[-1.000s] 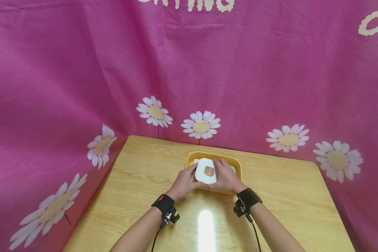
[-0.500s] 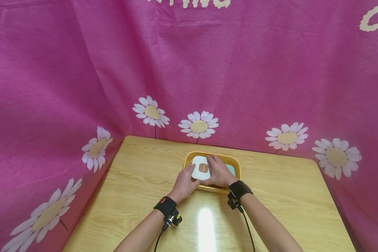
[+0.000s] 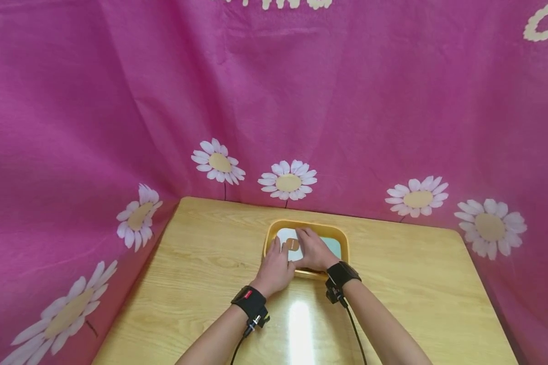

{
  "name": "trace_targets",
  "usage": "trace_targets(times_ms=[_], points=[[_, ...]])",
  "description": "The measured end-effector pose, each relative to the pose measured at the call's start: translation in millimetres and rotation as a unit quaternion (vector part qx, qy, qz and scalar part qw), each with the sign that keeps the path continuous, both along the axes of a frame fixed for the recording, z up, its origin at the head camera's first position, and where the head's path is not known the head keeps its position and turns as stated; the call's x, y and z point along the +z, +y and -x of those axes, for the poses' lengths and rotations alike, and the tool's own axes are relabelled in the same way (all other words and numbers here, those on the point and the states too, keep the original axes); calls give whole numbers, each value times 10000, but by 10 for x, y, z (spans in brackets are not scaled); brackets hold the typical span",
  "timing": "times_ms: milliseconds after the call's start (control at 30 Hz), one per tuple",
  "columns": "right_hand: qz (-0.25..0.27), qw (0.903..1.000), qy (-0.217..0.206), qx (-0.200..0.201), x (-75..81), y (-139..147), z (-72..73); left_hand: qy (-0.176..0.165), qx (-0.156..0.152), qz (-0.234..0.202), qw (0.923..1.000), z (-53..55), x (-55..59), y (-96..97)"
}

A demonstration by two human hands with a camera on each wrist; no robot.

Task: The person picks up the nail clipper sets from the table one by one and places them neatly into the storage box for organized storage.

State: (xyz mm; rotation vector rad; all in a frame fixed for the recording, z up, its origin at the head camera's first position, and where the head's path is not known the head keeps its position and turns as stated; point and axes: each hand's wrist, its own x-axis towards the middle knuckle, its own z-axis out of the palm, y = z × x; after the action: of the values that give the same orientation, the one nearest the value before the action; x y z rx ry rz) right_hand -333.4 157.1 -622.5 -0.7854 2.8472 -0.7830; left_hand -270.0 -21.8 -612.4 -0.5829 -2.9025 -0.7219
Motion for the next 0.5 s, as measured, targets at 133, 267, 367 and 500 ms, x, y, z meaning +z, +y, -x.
trace_targets(times_ms=[133,267,367,500], points=[[-86,10000,-2,-44,1,-20,14,54,7,46,10000,15,-2,4],[-161,9998,-93,-80,-35,-25,5,-231,-60,31,9997,36,-17,-5],[-91,9999,-133,-46,-65,-36,-23,-536,-32,-212,9983,41,-43,-24],[298,9994,-156,-49,-37,-14,-135,-992,93,-948,9905,1,-75,-69]])
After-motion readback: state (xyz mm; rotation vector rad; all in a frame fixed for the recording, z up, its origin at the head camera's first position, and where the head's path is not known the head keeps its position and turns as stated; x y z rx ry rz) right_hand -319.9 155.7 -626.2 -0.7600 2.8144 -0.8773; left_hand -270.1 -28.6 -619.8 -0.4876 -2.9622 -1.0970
